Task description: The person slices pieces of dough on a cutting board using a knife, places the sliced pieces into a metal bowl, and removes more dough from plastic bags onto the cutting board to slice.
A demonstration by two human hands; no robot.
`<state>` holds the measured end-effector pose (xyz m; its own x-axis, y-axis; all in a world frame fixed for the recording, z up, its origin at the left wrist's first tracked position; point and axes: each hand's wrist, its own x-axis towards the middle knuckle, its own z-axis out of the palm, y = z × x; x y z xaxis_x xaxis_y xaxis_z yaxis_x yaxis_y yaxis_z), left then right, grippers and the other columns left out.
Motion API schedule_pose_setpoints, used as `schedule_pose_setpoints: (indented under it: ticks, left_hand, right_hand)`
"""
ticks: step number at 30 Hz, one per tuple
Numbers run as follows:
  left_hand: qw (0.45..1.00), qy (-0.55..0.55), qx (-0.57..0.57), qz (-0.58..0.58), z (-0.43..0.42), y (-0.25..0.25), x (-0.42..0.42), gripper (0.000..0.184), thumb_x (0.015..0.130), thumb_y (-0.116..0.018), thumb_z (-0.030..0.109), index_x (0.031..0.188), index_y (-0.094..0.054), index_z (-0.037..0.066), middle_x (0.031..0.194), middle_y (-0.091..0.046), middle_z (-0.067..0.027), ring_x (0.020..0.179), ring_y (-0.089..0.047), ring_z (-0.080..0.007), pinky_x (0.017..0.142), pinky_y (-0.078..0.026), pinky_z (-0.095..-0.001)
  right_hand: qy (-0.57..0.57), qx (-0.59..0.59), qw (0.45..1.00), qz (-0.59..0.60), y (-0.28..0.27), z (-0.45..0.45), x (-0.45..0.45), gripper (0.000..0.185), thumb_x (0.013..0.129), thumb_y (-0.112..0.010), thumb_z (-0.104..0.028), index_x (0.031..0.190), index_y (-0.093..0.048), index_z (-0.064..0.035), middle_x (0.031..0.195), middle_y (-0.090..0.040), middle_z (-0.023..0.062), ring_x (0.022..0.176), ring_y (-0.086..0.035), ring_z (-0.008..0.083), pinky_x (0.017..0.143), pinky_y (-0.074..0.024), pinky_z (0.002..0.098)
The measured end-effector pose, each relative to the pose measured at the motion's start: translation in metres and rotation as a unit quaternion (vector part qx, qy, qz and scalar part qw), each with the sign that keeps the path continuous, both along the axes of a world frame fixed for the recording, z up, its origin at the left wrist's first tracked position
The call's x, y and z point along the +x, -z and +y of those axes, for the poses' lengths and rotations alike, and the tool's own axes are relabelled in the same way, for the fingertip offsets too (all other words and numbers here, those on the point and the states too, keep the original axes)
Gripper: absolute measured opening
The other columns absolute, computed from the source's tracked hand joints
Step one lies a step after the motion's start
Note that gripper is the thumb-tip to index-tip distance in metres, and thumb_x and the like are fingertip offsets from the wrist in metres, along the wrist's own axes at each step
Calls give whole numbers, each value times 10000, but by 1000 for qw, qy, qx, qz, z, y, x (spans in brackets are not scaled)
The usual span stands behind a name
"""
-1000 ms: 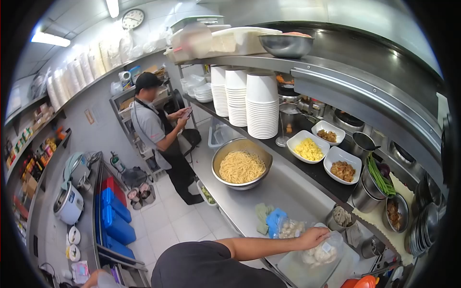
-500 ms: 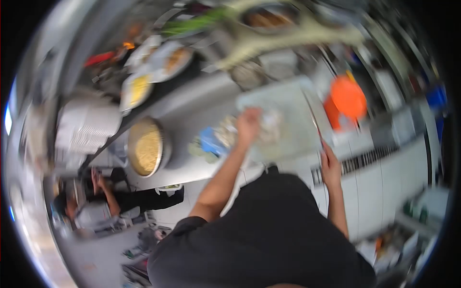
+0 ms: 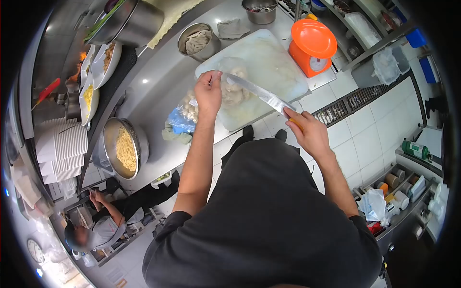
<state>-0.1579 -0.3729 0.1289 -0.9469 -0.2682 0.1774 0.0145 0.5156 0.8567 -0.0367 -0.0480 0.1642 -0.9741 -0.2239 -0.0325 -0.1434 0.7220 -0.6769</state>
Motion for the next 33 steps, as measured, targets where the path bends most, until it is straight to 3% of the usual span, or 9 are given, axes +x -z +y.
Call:
schedule_pose_setpoints:
  ticks: [7,10,16,20,22,26,29,32,33]
  left_hand:
    - [990,104,-37,92,-9,-4,7,156,1042,-724,131,1076,-779,-11,958,-716,-94,839,-654,-183,795,-527,-306]
    - [986,158,6,50,-5,-12,18,149,1034,-732,118,1078,-782,-16,935,-716,-100,812,-656,-186,771,-526,-302]
    - [986,167,31,7,-38,-9,21,149,1031,-737,109,1079,-781,-25,915,-715,-102,802,-650,-177,771,-518,-295]
    - [975,206,63,44,-46,-4,27,151,1038,-737,117,1071,-779,-24,900,-698,-89,812,-638,-168,779,-513,-291]
    - [973,212,76,47,-48,-6,28,150,1043,-736,119,1063,-773,-24,910,-695,-81,838,-640,-163,791,-513,-292]
    - [977,171,128,0,-54,11,23,183,1107,-654,170,1081,-723,2,1006,-688,-40,941,-607,-122,881,-486,-273]
    - [978,132,157,-43,-55,26,12,224,1139,-599,220,1081,-681,20,1019,-677,-34,944,-578,-113,892,-473,-280]
    - [983,106,136,-65,-58,26,6,265,1155,-562,255,1069,-660,24,983,-668,-35,912,-563,-116,872,-474,-293]
    - [986,100,122,-57,-59,29,4,275,1157,-552,256,1059,-655,20,962,-671,-43,900,-574,-124,861,-483,-300]
  right_hand:
    - [-1,69,997,44,-17,-30,-9,374,1034,-702,-342,1387,-736,-223,897,-679,97,768,-702,358,702,-563,480]
    - [30,109,993,27,-30,-65,-24,381,1047,-678,-346,1404,-723,-220,953,-702,109,821,-710,367,741,-569,485]
    - [53,144,988,9,-29,-109,-53,378,1059,-657,-341,1410,-716,-215,980,-715,129,887,-725,367,781,-580,490]
    - [94,187,978,21,8,-123,-73,362,1068,-635,-315,1411,-701,-220,1041,-733,181,954,-744,390,833,-593,513]
    - [138,208,968,-27,35,-112,-90,381,1066,-633,-307,1432,-675,-208,1092,-732,188,983,-746,402,862,-598,511]
    - [167,209,962,-49,72,-103,-107,403,1064,-627,-281,1452,-634,-172,1189,-720,207,1047,-739,418,918,-597,516]
    - [175,213,961,23,112,-98,-130,391,1053,-646,-301,1417,-657,-160,1223,-706,208,1084,-729,407,932,-590,513]
    - [145,292,931,166,134,-98,-146,371,1019,-705,-337,1343,-716,-155,1148,-726,163,1011,-737,355,869,-599,489]
    - [131,205,960,136,118,-108,-142,373,1011,-716,-335,1331,-723,-143,1137,-723,160,995,-736,342,857,-597,478]
